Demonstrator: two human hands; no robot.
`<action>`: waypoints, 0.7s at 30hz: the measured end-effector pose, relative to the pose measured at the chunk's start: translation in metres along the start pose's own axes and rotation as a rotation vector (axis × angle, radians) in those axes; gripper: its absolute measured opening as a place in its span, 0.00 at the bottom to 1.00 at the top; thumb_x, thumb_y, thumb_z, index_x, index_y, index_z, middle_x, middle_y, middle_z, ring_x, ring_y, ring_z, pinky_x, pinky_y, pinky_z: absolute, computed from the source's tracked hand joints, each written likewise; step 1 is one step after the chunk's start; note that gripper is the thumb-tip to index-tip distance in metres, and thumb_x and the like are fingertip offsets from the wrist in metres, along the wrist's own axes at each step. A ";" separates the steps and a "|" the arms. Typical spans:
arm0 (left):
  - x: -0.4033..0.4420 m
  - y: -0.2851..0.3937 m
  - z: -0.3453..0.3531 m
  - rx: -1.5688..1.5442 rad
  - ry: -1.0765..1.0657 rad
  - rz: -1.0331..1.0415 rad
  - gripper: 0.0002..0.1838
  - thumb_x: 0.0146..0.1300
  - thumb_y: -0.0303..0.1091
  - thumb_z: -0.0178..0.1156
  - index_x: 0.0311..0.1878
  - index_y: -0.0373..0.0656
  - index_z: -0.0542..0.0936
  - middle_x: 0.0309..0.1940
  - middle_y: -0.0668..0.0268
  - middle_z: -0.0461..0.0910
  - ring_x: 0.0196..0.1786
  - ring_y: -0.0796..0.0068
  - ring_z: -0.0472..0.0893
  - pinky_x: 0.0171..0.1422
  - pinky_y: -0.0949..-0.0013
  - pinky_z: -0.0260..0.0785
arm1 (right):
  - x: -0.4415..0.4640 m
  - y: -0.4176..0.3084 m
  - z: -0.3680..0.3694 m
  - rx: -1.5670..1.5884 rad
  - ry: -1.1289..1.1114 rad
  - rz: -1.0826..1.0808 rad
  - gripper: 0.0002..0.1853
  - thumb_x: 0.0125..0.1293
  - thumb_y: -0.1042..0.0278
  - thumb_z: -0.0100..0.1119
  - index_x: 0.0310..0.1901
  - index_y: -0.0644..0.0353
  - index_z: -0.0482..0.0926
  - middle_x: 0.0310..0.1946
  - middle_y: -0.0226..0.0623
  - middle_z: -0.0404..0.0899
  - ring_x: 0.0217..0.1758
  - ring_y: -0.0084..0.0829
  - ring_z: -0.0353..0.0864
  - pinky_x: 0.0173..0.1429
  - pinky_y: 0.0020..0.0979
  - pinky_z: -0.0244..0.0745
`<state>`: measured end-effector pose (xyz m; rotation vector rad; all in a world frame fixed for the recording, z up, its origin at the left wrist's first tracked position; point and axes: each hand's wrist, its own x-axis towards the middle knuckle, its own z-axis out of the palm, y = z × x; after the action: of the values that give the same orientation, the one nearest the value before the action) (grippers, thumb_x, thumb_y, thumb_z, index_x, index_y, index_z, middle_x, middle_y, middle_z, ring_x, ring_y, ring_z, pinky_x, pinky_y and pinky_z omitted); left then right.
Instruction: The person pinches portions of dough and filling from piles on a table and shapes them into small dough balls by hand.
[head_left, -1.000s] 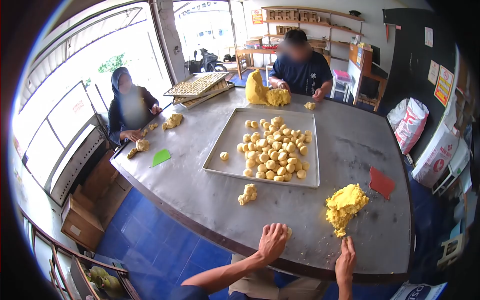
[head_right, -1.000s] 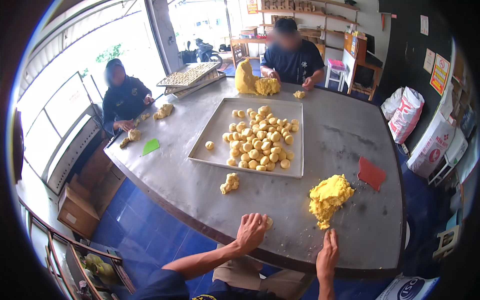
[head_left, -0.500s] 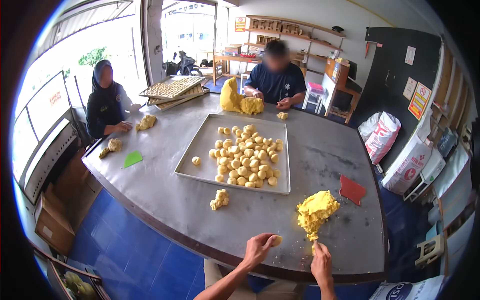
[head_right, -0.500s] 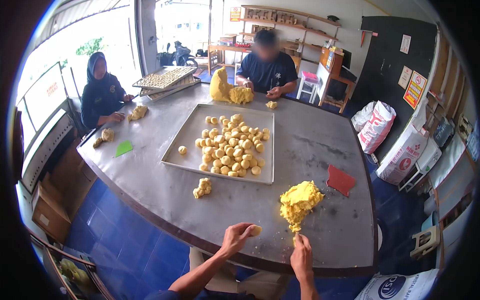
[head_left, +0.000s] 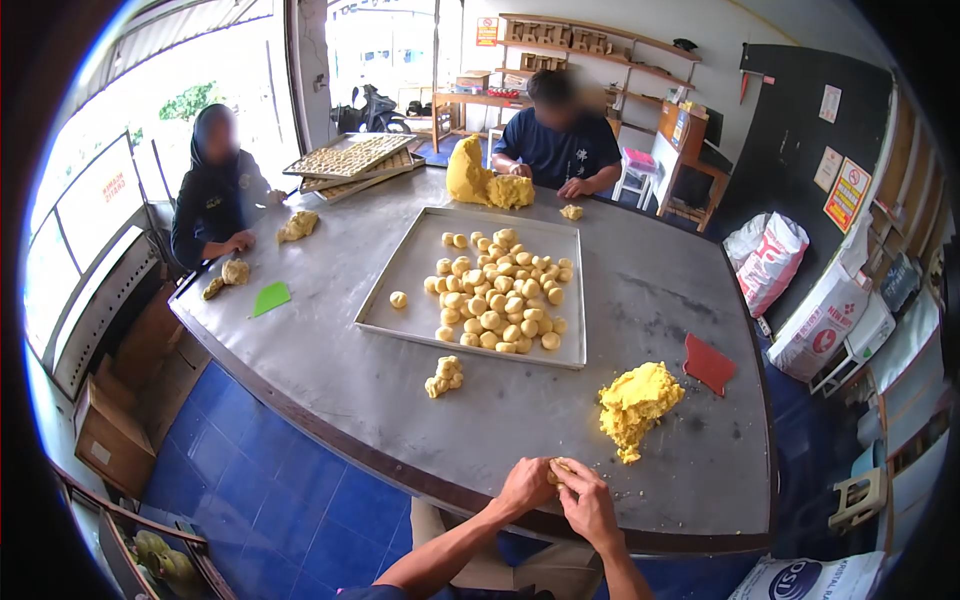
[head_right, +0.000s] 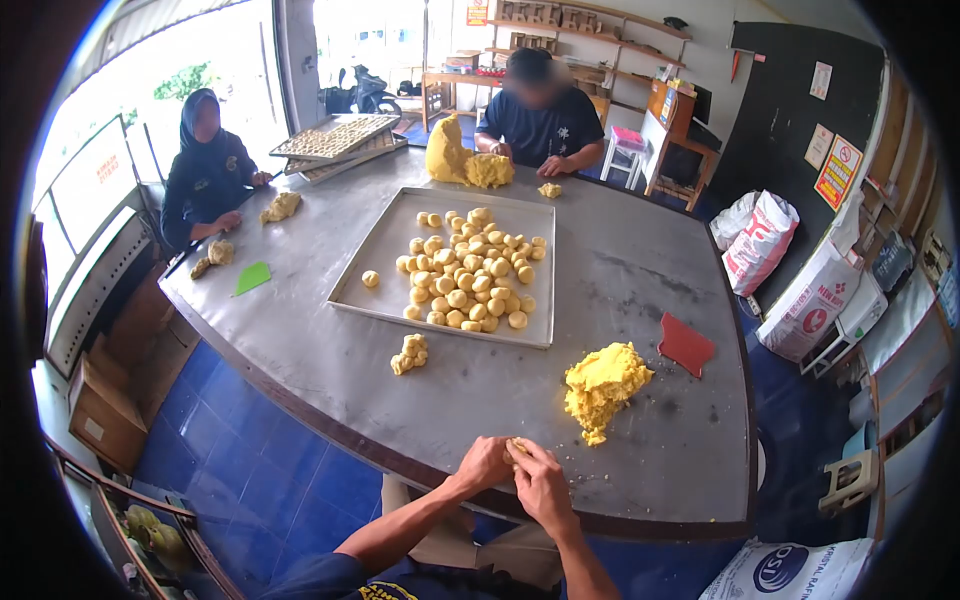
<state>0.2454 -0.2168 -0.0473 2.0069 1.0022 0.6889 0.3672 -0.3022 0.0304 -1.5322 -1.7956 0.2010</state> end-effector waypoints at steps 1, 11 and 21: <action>-0.003 0.003 -0.001 -0.016 0.025 -0.010 0.14 0.55 0.35 0.68 0.42 0.40 0.83 0.31 0.45 0.84 0.38 0.40 0.83 0.41 0.48 0.77 | -0.001 0.002 -0.001 0.126 0.025 0.119 0.18 0.59 0.82 0.67 0.52 0.62 0.87 0.50 0.47 0.86 0.49 0.45 0.87 0.55 0.34 0.82; -0.001 0.010 -0.009 -0.108 -0.111 -0.042 0.14 0.59 0.34 0.68 0.45 0.40 0.79 0.36 0.48 0.85 0.44 0.42 0.85 0.46 0.51 0.76 | -0.006 -0.007 0.014 -0.084 0.086 0.040 0.11 0.62 0.79 0.65 0.46 0.64 0.87 0.39 0.46 0.84 0.43 0.46 0.85 0.49 0.40 0.81; -0.002 0.012 -0.020 -0.266 -0.158 0.212 0.15 0.59 0.32 0.71 0.46 0.37 0.80 0.37 0.52 0.85 0.41 0.55 0.87 0.46 0.57 0.77 | 0.007 0.076 0.022 0.349 -0.291 0.434 0.36 0.50 0.72 0.82 0.64 0.56 0.81 0.41 0.28 0.74 0.37 0.18 0.73 0.45 0.23 0.76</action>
<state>0.2344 -0.2151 -0.0270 1.9124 0.5780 0.7215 0.4129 -0.2677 -0.0242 -1.6731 -1.5074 0.9388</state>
